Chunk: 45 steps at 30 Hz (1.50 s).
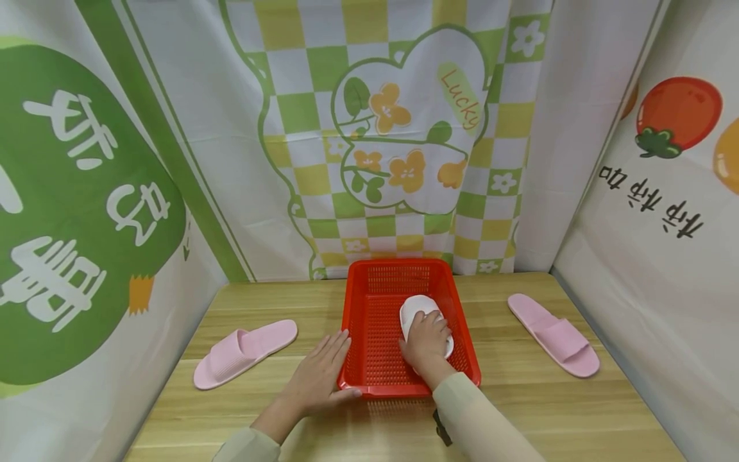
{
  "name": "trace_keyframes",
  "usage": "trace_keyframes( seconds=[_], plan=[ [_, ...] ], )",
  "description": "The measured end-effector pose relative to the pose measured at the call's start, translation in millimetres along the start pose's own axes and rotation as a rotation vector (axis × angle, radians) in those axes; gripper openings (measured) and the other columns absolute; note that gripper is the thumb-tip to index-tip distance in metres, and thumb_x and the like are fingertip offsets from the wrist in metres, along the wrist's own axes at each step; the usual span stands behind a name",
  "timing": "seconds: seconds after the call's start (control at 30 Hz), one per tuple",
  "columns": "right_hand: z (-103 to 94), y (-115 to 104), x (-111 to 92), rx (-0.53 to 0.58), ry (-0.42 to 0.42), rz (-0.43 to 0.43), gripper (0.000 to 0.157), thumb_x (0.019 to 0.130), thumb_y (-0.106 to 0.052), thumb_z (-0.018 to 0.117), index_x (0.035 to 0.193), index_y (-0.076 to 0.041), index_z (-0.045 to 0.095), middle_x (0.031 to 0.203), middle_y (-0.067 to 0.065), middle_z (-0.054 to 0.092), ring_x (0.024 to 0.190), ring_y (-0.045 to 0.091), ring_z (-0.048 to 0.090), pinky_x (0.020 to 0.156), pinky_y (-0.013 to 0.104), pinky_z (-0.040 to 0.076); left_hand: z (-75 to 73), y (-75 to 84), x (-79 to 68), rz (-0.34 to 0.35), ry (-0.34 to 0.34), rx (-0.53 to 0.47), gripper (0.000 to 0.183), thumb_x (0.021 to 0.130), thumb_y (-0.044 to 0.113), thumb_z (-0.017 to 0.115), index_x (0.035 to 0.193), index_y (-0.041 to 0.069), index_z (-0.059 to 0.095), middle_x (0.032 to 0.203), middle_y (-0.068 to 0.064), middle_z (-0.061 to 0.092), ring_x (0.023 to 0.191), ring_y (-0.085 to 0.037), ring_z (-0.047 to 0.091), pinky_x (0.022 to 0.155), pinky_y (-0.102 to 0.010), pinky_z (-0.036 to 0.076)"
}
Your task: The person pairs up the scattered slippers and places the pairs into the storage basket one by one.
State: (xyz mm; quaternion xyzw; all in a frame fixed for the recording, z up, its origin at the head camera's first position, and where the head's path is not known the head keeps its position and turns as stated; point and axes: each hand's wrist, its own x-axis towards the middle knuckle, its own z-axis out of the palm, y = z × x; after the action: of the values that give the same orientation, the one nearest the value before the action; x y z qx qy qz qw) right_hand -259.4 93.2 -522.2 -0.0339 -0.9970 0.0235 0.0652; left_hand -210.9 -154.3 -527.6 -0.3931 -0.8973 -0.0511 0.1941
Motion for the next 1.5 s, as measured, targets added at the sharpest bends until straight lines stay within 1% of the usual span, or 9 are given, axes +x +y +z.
trace_keyframes(
  seconds=[0.13, 0.3, 0.6, 0.83, 1.13, 1.33, 1.5],
  plan=[
    [2.7, 0.5, -0.1, 0.004, -0.008, 0.004, 0.081, 0.078, -0.050, 0.073, 0.125, 0.010, 0.045, 0.129, 0.039, 0.042, 0.111, 0.055, 0.047, 0.089, 0.060, 0.044, -1.4, 0.6, 0.3, -0.006, -0.019, 0.010, 0.098, 0.090, 0.073, 0.032, 0.142, -0.009, 0.041, 0.147, -0.024, 0.039, 0.138, -0.034, 0.035, 0.112, -0.045, 0.026],
    [1.3, 0.3, -1.1, 0.014, -0.013, 0.010, 0.082, 0.077, -0.050, 0.075, 0.124, 0.010, 0.045, 0.129, 0.038, 0.042, 0.111, 0.055, 0.048, 0.089, 0.060, 0.044, -1.7, 0.5, 0.6, -0.012, -0.032, 0.011, 0.098, 0.090, 0.073, 0.033, 0.141, -0.010, 0.041, 0.147, -0.024, 0.039, 0.137, -0.035, 0.035, 0.112, -0.044, 0.026],
    [-1.7, -0.8, -2.3, 0.007, -0.055, 0.022, 0.085, 0.078, -0.051, 0.074, 0.127, 0.010, 0.044, 0.132, 0.038, 0.039, 0.114, 0.055, 0.046, 0.089, 0.060, 0.045, -2.4, 1.3, 0.5, -0.012, -0.026, 0.002, 0.098, 0.090, 0.073, 0.034, 0.143, -0.009, 0.039, 0.148, -0.024, 0.038, 0.138, -0.035, 0.034, 0.113, -0.044, 0.026],
    [0.1, -0.8, -2.3, -0.012, -0.070, 0.042, 0.091, 0.075, -0.052, 0.076, 0.130, 0.013, 0.044, 0.133, 0.037, 0.040, 0.112, 0.053, 0.048, 0.083, 0.057, 0.049, -2.8, 1.6, 0.9, -0.028, -0.059, -0.008, 0.097, 0.090, 0.072, 0.037, 0.145, -0.008, 0.036, 0.149, -0.023, 0.036, 0.139, -0.034, 0.032, 0.114, -0.043, 0.022],
    [-1.9, -1.6, -3.4, -0.020, -0.084, 0.044, 0.095, 0.073, -0.055, 0.076, 0.131, 0.013, 0.043, 0.134, 0.037, 0.040, 0.112, 0.052, 0.048, 0.081, 0.057, 0.050, -0.8, 0.0, 1.0, -0.012, -0.039, 0.001, 0.098, 0.090, 0.073, 0.034, 0.142, -0.010, 0.040, 0.147, -0.025, 0.039, 0.137, -0.036, 0.036, 0.112, -0.045, 0.027],
    [0.1, -1.5, -1.7, -0.023, -0.088, 0.037, 0.096, 0.074, -0.056, 0.075, 0.132, 0.012, 0.042, 0.135, 0.036, 0.040, 0.112, 0.051, 0.048, 0.084, 0.058, 0.049, -1.6, 1.0, 1.2, -0.013, -0.035, -0.004, 0.098, 0.090, 0.073, 0.033, 0.143, -0.009, 0.039, 0.148, -0.024, 0.038, 0.137, -0.036, 0.035, 0.113, -0.045, 0.025],
    [-0.2, -1.6, -0.8, -0.012, -0.087, 0.035, 0.095, 0.074, -0.056, 0.076, 0.132, 0.011, 0.042, 0.135, 0.035, 0.040, 0.111, 0.049, 0.048, 0.086, 0.058, 0.048, -1.1, 0.9, 1.0, -0.009, -0.025, -0.004, 0.097, 0.090, 0.073, 0.033, 0.142, -0.009, 0.040, 0.147, -0.025, 0.039, 0.136, -0.037, 0.036, 0.112, -0.046, 0.027]
  ],
)
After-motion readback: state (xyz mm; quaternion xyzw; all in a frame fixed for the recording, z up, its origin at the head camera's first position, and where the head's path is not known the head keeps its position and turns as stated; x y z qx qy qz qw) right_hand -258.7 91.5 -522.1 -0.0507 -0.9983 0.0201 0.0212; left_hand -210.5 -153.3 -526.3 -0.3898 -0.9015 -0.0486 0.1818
